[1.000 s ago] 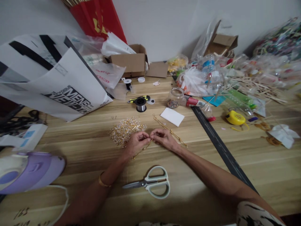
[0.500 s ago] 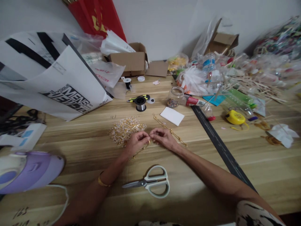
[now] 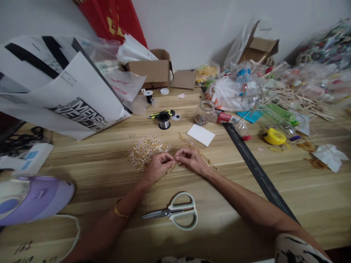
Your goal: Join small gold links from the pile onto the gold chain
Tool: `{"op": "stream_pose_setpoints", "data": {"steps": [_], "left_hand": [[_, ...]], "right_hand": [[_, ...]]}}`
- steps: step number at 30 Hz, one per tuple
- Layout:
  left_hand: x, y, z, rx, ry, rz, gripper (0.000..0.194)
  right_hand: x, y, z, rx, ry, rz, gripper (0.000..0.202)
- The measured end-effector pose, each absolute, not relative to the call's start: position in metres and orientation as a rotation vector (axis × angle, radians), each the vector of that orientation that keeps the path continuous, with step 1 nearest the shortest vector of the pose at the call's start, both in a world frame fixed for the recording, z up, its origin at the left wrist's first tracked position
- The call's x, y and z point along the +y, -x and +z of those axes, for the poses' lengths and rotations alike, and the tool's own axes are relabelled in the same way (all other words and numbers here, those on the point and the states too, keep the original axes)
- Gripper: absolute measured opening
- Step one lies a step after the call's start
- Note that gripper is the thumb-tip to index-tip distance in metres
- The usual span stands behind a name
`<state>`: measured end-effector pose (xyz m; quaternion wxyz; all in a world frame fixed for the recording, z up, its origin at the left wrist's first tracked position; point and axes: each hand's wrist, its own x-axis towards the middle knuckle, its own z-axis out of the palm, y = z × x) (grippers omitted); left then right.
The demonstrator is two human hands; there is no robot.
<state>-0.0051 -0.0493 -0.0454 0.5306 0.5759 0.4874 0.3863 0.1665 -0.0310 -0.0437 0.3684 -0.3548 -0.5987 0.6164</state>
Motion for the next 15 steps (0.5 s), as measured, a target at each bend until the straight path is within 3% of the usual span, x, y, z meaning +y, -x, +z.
{"op": "stream_pose_setpoints", "data": {"steps": [15], "left_hand": [[-0.05, 0.003, -0.037, 1.184, -1.238, 0.942, 0.014]], "right_hand": [[-0.031, -0.165, -0.042, -1.413, 0.922, 1.665, 0.03]]}}
